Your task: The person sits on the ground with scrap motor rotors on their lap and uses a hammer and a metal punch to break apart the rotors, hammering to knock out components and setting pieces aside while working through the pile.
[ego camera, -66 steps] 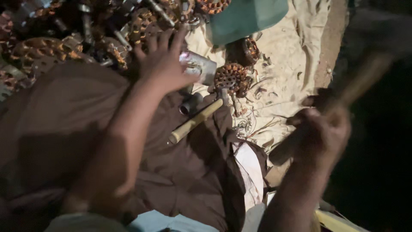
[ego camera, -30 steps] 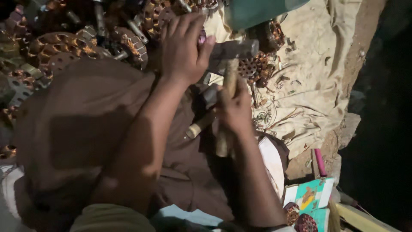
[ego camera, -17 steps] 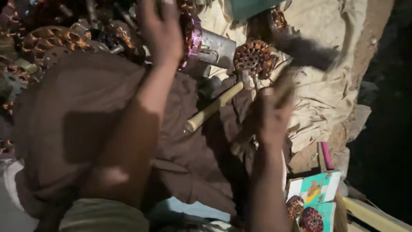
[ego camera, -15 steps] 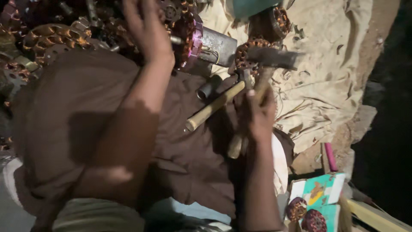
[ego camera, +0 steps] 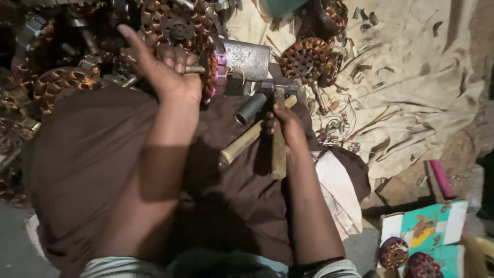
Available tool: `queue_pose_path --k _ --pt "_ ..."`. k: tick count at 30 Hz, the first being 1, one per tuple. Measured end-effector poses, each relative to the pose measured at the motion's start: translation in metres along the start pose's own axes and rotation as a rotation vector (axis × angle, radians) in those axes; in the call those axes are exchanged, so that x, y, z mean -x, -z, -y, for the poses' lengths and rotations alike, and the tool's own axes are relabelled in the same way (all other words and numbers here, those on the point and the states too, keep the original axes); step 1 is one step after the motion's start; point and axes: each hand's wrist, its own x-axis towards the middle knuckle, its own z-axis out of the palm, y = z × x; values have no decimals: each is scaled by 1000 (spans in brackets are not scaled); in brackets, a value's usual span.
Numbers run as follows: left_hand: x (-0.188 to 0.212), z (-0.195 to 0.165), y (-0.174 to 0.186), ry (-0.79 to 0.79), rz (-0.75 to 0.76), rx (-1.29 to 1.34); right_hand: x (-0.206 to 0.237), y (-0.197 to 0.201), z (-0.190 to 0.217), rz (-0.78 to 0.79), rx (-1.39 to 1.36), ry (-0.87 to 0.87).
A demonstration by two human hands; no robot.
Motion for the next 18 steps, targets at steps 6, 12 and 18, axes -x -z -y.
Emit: queue_pose_path --k 6,12,18 --pt "-2 -8 -13 2 -79 38 -1 8 -5 67 -200 -41" --pt "-19 14 -1 -54 70 -24 8 -9 5 -42 32 -26" --pt "-28 15 10 -30 43 46 57 -45 20 -195 214 198"
